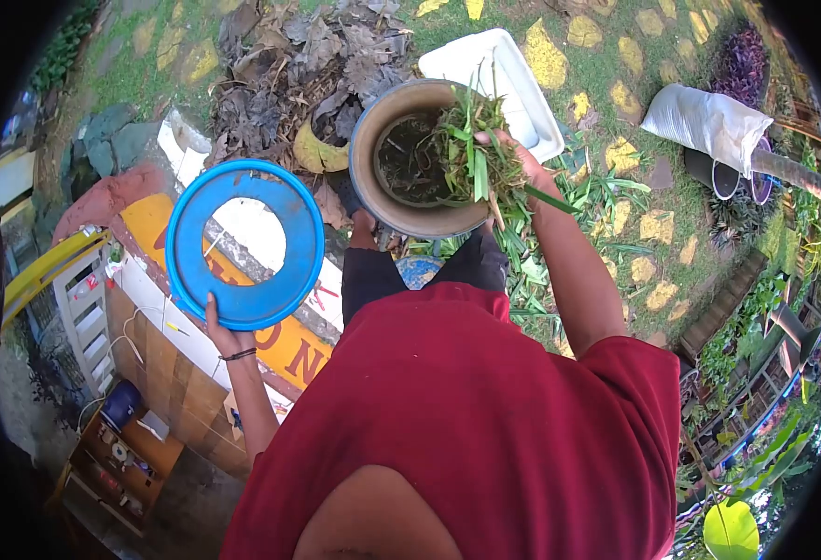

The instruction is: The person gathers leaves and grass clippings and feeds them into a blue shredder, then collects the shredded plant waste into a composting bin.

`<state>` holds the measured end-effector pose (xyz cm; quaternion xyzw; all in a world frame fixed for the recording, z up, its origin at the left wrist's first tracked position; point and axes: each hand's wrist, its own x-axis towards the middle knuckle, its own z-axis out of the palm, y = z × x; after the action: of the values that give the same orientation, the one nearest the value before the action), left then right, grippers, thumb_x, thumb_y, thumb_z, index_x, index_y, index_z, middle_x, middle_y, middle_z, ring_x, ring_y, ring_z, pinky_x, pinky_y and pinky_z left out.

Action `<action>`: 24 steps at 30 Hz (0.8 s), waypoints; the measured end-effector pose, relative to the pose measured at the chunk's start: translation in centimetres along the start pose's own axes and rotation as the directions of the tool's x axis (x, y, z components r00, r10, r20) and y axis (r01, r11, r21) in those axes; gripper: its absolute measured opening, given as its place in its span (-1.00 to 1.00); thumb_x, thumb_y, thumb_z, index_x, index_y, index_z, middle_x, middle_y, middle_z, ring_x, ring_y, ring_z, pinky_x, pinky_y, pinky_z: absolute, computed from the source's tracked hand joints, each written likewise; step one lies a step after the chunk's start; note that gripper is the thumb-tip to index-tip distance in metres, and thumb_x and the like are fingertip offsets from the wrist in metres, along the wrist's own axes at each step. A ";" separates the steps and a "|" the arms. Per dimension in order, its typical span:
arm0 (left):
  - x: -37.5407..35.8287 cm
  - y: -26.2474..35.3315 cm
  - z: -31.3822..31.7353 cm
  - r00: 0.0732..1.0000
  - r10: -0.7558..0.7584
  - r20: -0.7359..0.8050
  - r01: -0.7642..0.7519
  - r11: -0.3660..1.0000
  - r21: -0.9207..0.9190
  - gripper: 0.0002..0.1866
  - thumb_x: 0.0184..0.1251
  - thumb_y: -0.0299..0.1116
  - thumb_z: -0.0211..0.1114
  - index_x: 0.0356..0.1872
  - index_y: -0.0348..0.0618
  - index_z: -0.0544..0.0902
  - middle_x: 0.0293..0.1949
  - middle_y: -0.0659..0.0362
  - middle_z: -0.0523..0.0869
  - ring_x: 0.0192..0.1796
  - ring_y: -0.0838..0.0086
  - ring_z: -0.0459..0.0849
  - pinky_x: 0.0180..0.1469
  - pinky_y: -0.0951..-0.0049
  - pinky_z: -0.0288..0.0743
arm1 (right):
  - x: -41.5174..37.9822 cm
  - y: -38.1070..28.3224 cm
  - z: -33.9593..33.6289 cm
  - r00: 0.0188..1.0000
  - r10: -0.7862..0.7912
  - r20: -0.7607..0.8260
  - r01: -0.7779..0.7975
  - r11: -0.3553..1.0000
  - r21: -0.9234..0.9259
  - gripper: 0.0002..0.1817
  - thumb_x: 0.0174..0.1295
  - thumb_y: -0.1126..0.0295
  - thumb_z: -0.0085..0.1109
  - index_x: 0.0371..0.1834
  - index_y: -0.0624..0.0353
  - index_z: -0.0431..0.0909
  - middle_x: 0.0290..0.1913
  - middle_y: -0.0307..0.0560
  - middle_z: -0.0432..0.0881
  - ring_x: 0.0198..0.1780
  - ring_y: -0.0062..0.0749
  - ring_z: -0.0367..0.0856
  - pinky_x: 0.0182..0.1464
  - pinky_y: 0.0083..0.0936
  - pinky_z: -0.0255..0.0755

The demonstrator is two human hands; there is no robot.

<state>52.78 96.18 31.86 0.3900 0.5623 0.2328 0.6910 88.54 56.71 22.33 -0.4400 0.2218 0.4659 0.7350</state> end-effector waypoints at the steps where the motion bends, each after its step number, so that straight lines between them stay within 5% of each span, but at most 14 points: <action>1: -0.7 0.5 1.2 1.000 0.006 0.005 -0.006 1.000 -0.002 -0.43 0.41 -0.12 0.23 0.26 -0.34 0.39 0.15 -0.03 0.54 0.17 0.17 0.55 0.25 0.12 0.45 | 0.1 -0.9 -0.7 1.000 0.018 -0.015 -0.019 0.998 -0.060 -0.60 0.06 0.16 0.46 -0.10 0.09 0.59 -0.29 -0.16 0.68 -0.34 -0.32 0.66 -0.22 -0.31 0.61; 6: -2.0 1.0 4.1 0.992 0.006 0.122 -0.002 0.999 -0.036 -0.43 0.42 -0.15 0.21 0.29 -0.33 0.36 0.18 -0.03 0.53 0.20 0.15 0.53 0.28 0.08 0.42 | -5.9 -2.3 -5.5 0.937 -0.314 -0.153 0.311 0.949 -0.045 -0.61 0.14 0.05 0.37 -0.14 0.11 0.64 -0.27 -0.17 0.69 -0.36 -0.36 0.65 -0.28 -0.39 0.60; 8: -2.6 1.0 5.3 0.987 0.010 0.159 -0.002 0.999 -0.051 -0.43 0.43 -0.16 0.20 0.30 -0.32 0.35 0.19 -0.03 0.51 0.22 0.15 0.52 0.30 0.07 0.40 | -8.2 -2.7 -7.7 0.922 -0.299 -0.246 0.323 0.944 0.062 -0.69 0.16 0.15 0.36 -0.12 0.04 0.59 -0.30 -0.24 0.64 -0.34 -0.48 0.62 -0.32 -0.51 0.55; 10: -3.5 0.9 6.3 0.981 0.006 0.192 0.004 0.998 -0.055 -0.43 0.43 -0.17 0.19 0.31 -0.32 0.35 0.21 -0.03 0.50 0.24 0.15 0.50 0.32 0.07 0.38 | -10.2 -3.3 -10.7 0.944 -0.181 -0.275 0.228 0.962 0.151 -0.75 0.28 0.12 0.26 -0.17 0.04 0.65 -0.31 -0.21 0.68 -0.35 -0.37 0.64 -0.32 -0.39 0.57; 16: -4.7 -0.5 9.3 0.959 0.027 0.283 0.017 0.988 -0.151 -0.42 0.41 -0.17 0.22 0.34 -0.26 0.34 0.28 -0.03 0.47 0.28 0.09 0.48 0.34 -0.04 0.35 | -14.3 -0.9 -16.3 0.868 -0.323 -0.376 0.419 0.883 0.210 -0.74 0.30 0.13 0.25 -0.11 0.03 0.62 -0.28 -0.20 0.68 -0.32 -0.37 0.64 -0.25 -0.40 0.57; 20: -2.7 -4.9 12.3 0.913 -0.171 0.371 0.225 0.968 -0.108 -0.47 0.44 -0.15 0.19 0.30 -0.20 0.37 0.19 0.00 0.54 0.22 0.10 0.52 0.31 -0.04 0.38 | -14.5 1.8 -18.4 0.799 -0.452 -0.397 0.565 0.791 0.235 -0.67 0.41 0.10 0.10 0.00 0.08 0.64 -0.20 -0.17 0.69 -0.23 -0.39 0.65 -0.19 -0.40 0.59; 24: 0.0 -12.1 16.6 0.794 -0.375 0.478 0.386 0.919 0.079 -0.43 0.45 -0.14 0.19 0.35 -0.20 0.31 0.24 -0.02 0.50 0.25 0.09 0.51 0.33 -0.05 0.35 | -14.0 2.8 -20.5 0.806 -0.414 -0.423 0.549 0.789 0.275 -0.66 0.44 0.12 0.04 0.10 0.06 0.59 -0.12 -0.17 0.69 -0.16 -0.35 0.66 -0.10 -0.40 0.59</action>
<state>67.24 84.43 23.24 0.3067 0.4356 -0.0092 0.8463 81.20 32.82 20.83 -0.4029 0.3107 0.1233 0.8520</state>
